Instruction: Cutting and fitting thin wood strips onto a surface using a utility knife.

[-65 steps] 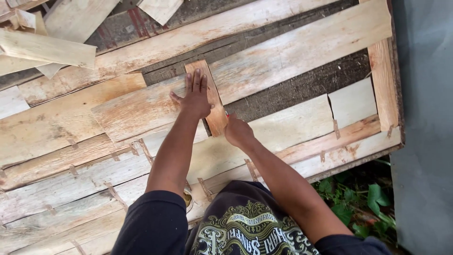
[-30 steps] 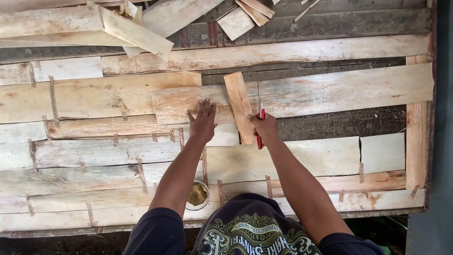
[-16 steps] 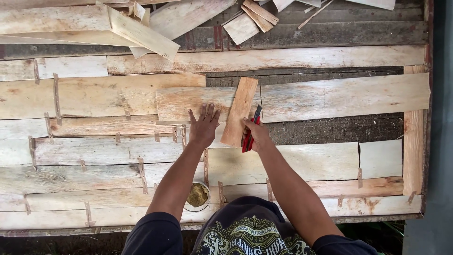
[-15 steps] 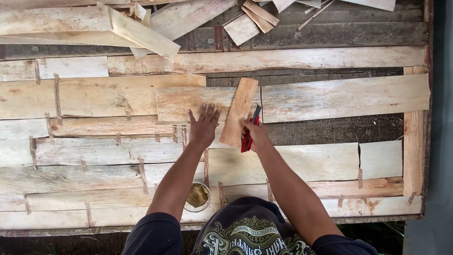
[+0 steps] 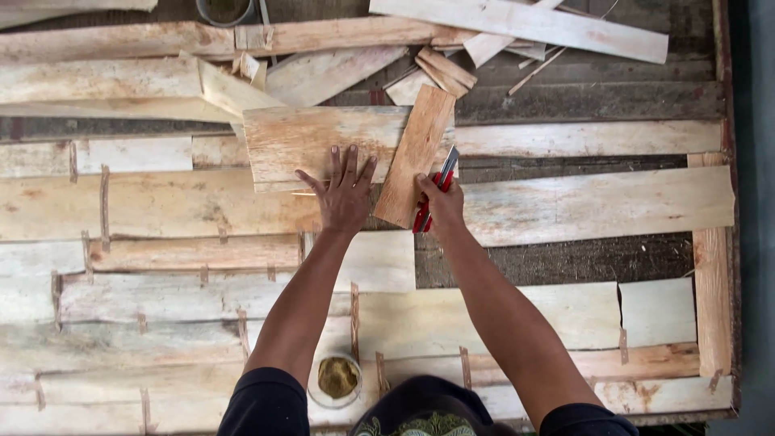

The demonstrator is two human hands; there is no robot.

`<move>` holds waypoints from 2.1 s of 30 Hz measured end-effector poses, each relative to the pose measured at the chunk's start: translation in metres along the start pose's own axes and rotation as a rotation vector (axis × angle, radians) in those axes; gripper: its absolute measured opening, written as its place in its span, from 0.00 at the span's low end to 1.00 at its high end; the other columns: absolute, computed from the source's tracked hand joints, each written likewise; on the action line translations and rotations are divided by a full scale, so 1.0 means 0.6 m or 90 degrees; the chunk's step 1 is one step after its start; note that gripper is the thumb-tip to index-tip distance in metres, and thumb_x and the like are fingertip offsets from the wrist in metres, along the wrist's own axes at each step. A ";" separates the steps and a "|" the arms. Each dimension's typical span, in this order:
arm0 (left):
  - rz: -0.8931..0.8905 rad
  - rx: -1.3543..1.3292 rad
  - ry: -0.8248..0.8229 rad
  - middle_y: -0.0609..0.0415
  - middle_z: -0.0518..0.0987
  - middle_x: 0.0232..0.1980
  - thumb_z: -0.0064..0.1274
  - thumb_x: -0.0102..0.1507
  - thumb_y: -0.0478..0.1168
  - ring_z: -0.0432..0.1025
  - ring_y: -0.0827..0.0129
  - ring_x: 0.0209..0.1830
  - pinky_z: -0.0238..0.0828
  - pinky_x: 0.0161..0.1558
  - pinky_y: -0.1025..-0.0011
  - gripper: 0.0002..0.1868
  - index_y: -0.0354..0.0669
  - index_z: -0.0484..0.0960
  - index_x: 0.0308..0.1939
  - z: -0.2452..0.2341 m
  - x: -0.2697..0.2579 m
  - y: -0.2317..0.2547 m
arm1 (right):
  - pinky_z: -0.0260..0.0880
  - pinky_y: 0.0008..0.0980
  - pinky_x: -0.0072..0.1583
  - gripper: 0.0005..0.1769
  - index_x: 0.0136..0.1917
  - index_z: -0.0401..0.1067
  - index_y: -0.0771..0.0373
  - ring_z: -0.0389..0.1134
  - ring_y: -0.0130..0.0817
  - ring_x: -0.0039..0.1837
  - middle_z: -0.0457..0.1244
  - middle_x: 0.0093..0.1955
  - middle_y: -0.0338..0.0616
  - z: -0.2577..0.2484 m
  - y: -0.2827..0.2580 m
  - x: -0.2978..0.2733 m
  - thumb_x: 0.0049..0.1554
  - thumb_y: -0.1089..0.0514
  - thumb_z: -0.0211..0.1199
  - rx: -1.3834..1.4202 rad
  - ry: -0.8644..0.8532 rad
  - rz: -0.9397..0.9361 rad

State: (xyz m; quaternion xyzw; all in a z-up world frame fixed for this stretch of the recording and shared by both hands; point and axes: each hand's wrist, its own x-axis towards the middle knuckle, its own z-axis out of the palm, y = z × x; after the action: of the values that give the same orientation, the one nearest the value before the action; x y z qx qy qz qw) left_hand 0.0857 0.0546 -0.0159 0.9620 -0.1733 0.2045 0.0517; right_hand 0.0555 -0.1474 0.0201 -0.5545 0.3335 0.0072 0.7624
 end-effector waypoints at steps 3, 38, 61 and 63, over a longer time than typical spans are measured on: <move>-0.032 -0.017 -0.017 0.56 0.57 0.83 0.54 0.67 0.51 0.44 0.48 0.83 0.24 0.61 0.07 0.31 0.71 0.67 0.75 0.004 0.087 0.019 | 0.74 0.37 0.43 0.17 0.47 0.70 0.55 0.66 0.33 0.37 0.61 0.37 0.39 0.014 -0.044 0.077 0.54 0.54 0.78 0.017 0.013 -0.022; -0.554 -0.604 -0.457 0.57 0.79 0.65 0.57 0.63 0.53 0.75 0.64 0.63 0.72 0.66 0.60 0.28 0.60 0.76 0.67 0.053 -0.175 0.361 | 0.80 0.35 0.40 0.11 0.49 0.67 0.54 0.73 0.37 0.38 0.67 0.39 0.42 -0.469 0.107 0.025 0.58 0.65 0.67 0.310 0.284 0.117; -0.741 -0.419 -0.199 0.61 0.46 0.84 0.56 0.67 0.48 0.52 0.62 0.82 0.57 0.76 0.63 0.33 0.66 0.66 0.76 -0.030 -0.221 0.471 | 0.83 0.30 0.41 0.13 0.50 0.68 0.55 0.75 0.30 0.36 0.67 0.39 0.37 -0.531 0.086 -0.074 0.56 0.61 0.69 0.111 0.208 0.121; -0.695 -0.322 -0.284 0.60 0.43 0.85 0.54 0.68 0.52 0.53 0.52 0.80 0.54 0.73 0.46 0.34 0.68 0.62 0.78 -0.042 -0.205 0.491 | 0.83 0.32 0.42 0.10 0.48 0.69 0.53 0.74 0.31 0.36 0.66 0.38 0.37 -0.542 0.067 -0.075 0.56 0.60 0.69 0.094 0.215 0.125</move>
State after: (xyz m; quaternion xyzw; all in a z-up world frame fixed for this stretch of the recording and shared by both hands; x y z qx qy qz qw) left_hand -0.1336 -0.1781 -0.0350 0.8892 0.2921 -0.1035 0.3366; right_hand -0.1575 -0.3927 -0.0431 -0.4555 0.5086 -0.0361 0.7297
